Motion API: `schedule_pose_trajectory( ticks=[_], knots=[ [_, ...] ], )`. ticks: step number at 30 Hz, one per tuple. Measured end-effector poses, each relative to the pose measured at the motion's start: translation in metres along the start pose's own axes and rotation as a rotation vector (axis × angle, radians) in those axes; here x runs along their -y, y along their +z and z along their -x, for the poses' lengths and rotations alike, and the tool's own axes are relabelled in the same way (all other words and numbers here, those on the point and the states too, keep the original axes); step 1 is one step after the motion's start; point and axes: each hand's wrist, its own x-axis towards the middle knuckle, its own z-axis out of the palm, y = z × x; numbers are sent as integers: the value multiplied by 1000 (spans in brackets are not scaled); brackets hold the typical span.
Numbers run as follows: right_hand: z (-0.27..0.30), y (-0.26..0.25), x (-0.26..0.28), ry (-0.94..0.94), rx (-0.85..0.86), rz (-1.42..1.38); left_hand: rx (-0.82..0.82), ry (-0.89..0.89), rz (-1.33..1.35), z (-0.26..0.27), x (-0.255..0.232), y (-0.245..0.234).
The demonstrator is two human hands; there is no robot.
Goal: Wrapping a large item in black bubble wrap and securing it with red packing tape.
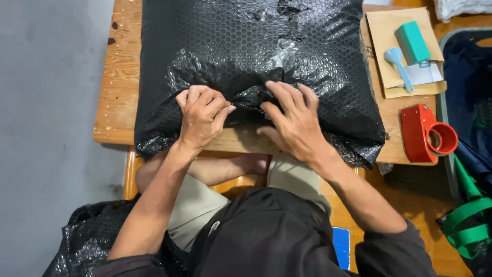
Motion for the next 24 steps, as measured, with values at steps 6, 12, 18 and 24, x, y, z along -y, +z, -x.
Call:
schedule_pose_trajectory(
  ticks=[6, 12, 18, 24],
  knots=[
    [63, -9, 2, 188, -93, 224, 17, -22, 43, -1, 2, -1],
    [64, -25, -28, 130, -140, 251, 20, -5, 70, -2, 1, -3],
    [58, -17, -57, 88, -122, 90, 22, -46, 87, 2, 2, -5],
    [54, -14, -67, 276, -37, -134, 67, -114, 151, -1, -1, -8]
  ],
)
